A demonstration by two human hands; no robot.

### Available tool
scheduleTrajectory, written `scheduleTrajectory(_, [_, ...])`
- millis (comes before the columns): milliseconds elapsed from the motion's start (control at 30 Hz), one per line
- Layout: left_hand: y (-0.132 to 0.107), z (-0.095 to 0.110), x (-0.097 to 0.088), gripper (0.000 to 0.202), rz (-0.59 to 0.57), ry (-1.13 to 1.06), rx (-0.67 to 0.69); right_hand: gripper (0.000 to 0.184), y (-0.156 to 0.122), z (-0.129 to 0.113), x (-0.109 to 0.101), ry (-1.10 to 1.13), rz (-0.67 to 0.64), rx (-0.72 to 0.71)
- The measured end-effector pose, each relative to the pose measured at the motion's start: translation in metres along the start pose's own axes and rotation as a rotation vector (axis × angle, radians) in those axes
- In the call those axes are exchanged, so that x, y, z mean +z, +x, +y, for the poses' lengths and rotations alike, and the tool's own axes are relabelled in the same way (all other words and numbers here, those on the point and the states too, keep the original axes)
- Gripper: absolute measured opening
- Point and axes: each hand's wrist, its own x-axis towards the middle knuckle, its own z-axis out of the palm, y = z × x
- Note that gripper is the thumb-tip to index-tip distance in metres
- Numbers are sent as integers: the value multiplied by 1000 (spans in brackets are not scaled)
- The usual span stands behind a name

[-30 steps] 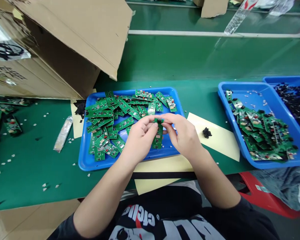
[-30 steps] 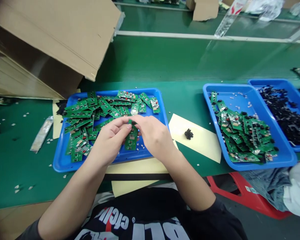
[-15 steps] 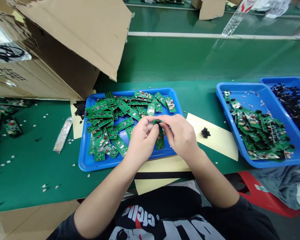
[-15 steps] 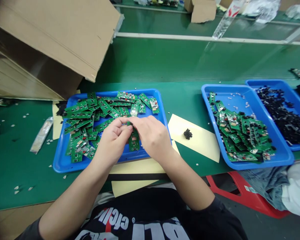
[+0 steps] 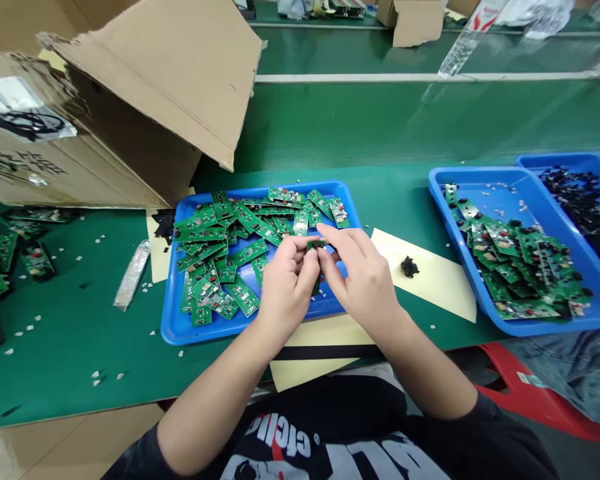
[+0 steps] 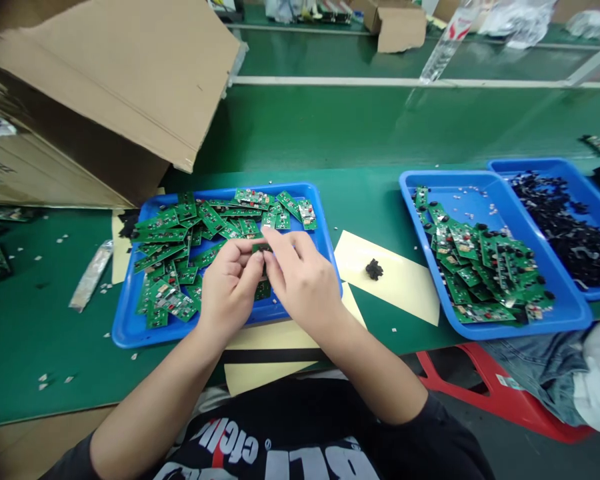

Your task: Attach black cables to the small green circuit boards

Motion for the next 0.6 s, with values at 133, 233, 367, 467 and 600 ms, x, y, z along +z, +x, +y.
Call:
scheduleTrajectory(133, [2, 1, -4, 12, -40, -44, -31, 33, 3, 7, -11, -21, 31, 18])
scheduleTrajectory(233, [6, 1, -7, 15, -87, -135, -65, 33, 6, 17, -17, 73, 2, -30])
scheduleTrajectory(367, [7, 1, -8, 15, -117, -190, -96, 21, 7, 23, -16, 159, -85, -86])
scheduleTrajectory(467, [7, 2, -7, 17, -128, -210, -86, 18, 7, 23, -14, 195, -45, -69])
scheduleTrajectory(600, [5, 2, -6, 21, -114, -250, -54, 12, 6, 23, -12, 249, 6, -54])
